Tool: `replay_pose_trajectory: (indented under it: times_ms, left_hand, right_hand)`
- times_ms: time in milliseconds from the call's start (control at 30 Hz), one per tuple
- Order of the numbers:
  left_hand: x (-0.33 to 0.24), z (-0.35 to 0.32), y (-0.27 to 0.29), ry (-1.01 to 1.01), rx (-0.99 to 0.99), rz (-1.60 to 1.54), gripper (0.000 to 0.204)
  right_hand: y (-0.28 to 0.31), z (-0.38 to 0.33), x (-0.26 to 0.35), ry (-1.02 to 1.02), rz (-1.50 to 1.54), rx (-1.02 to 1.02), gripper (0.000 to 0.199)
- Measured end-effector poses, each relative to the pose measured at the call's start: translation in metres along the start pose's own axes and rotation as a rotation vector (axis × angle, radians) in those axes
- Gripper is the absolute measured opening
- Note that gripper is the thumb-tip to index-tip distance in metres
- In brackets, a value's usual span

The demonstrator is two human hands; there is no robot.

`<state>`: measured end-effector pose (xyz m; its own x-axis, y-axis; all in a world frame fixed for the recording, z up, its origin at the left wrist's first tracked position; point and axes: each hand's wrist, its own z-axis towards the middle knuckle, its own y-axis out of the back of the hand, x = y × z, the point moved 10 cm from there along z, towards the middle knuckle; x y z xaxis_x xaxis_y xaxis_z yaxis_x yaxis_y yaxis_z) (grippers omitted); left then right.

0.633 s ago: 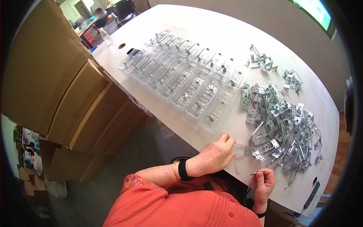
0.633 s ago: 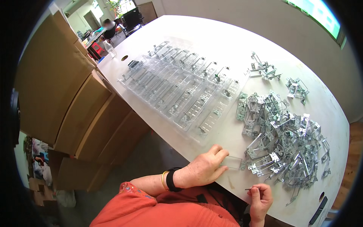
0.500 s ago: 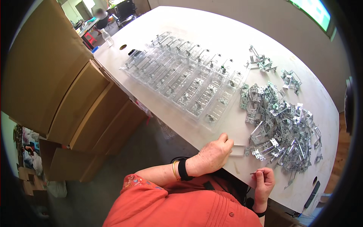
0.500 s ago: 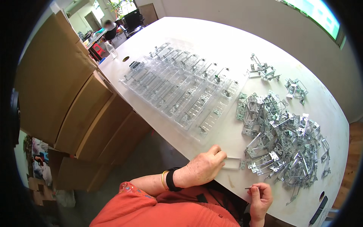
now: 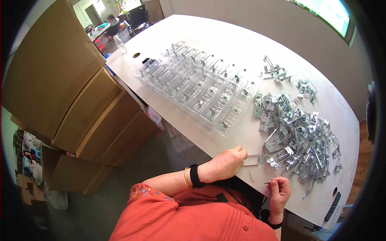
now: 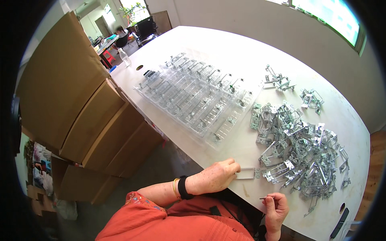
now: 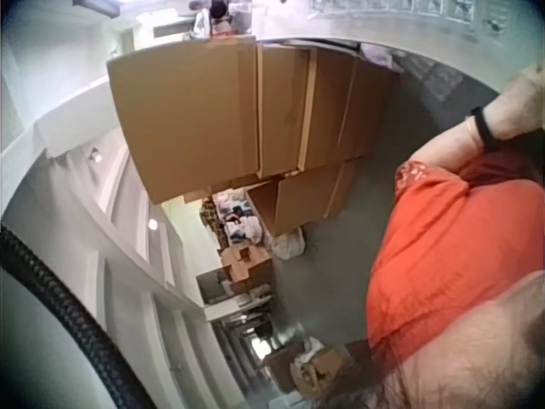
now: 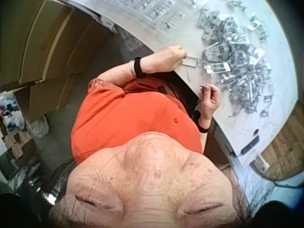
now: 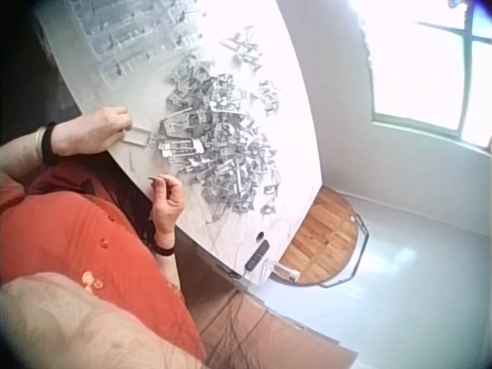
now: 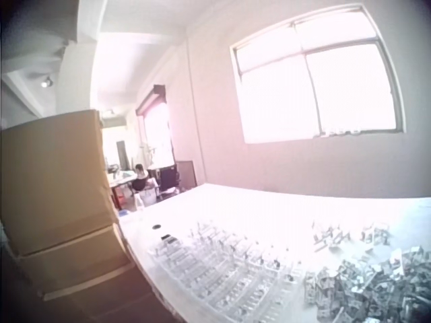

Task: The person assembles small metal brackets by hand, inserting a thin metal rod into the holes of two bracket pieces. They place the assembled units into a clear plastic tray on the table. The process is repeated continuously with parts from a large pile on the table.

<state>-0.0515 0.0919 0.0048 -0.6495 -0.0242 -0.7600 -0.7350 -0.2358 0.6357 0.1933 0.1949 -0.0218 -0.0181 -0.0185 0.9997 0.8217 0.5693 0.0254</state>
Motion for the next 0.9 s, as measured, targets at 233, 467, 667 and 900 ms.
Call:
replay_pose_trajectory:
  times_ms: [233, 467, 667, 900]
  left_hand:
    - [-0.027, -0.006, 0.024, -0.036, 0.060, -0.109, 0.009]
    - [-0.059, -0.003, 0.152, -0.231, -0.287, 0.000, 0.011]
    - [0.015, -0.005, 0.290, 0.176, -0.599, 0.018, 0.004]
    - [0.096, -0.069, 0.431, 0.348, -0.955, 0.460, 0.012]
  right_hand:
    - [0.002, 0.000, 0.000, 0.005, 0.023, 0.000, 0.013]
    - [0.001, 0.002, -0.003, -0.012, 0.029, 0.006, 0.013]
    - [0.001, 0.003, -0.003, -0.036, 0.012, -0.008, 0.012]
    - [0.000, 0.006, -0.002, -0.085, -0.023, -0.016, 0.013]
